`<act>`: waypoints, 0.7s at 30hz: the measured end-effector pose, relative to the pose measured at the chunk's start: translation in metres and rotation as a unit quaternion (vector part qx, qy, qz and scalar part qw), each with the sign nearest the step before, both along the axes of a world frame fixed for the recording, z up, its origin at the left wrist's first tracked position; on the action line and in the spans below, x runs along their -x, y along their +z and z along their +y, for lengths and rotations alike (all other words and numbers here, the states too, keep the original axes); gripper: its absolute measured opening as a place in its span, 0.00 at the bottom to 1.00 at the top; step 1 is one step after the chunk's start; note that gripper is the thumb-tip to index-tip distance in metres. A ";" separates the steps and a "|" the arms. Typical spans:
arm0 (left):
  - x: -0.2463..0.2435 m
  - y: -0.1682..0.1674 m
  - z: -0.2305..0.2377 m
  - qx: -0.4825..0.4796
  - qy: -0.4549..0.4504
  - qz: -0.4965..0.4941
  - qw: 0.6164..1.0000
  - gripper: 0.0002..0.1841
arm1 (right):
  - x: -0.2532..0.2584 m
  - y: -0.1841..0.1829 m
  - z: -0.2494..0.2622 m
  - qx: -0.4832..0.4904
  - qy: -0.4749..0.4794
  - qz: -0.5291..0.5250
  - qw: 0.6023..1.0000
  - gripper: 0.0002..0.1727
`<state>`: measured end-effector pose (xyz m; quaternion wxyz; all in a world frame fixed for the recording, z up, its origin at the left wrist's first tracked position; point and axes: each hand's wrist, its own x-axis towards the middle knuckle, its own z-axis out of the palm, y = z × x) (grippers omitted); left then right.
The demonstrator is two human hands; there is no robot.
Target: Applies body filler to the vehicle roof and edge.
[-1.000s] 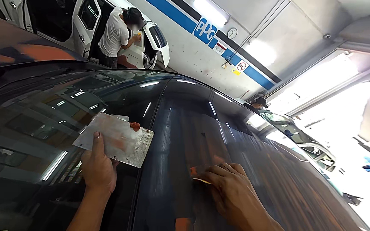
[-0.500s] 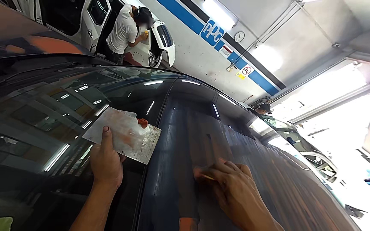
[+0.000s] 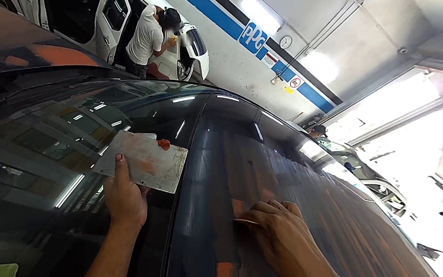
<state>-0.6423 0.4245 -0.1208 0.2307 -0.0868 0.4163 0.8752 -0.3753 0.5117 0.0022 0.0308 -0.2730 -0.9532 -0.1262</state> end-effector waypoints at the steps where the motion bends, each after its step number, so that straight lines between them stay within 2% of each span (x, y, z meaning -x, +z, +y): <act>1: 0.000 -0.001 0.000 -0.006 0.005 -0.005 1.000 0.20 | -0.001 0.007 -0.001 -0.001 -0.005 0.027 1.000 0.16; 3: 0.001 -0.002 0.000 -0.019 0.018 -0.018 0.999 0.21 | 0.002 0.024 -0.002 -0.002 -0.014 0.088 0.996 0.17; 5: 0.003 -0.002 0.000 -0.026 0.040 -0.030 0.998 0.22 | 0.008 0.036 -0.007 0.052 -0.010 0.123 0.991 0.16; 8: 0.006 -0.001 -0.001 -0.029 0.060 -0.045 0.997 0.23 | 0.019 0.035 -0.009 0.175 0.020 0.116 0.978 0.14; 10: 0.006 -0.001 -0.001 -0.033 0.066 -0.052 0.996 0.24 | 0.032 0.028 -0.004 0.196 0.045 0.112 0.973 0.15; 13: 0.006 -0.001 0.000 -0.036 0.064 -0.053 0.996 0.25 | 0.061 0.008 0.015 0.145 0.095 0.109 0.979 0.16; 16: 0.006 -0.001 0.001 -0.031 0.065 -0.050 0.996 0.24 | 0.098 -0.012 0.027 0.083 0.129 0.033 0.988 0.17; 21: 0.006 -0.002 0.002 -0.032 0.055 -0.056 0.996 0.25 | 0.138 -0.026 0.034 -0.001 0.108 -0.082 0.991 0.16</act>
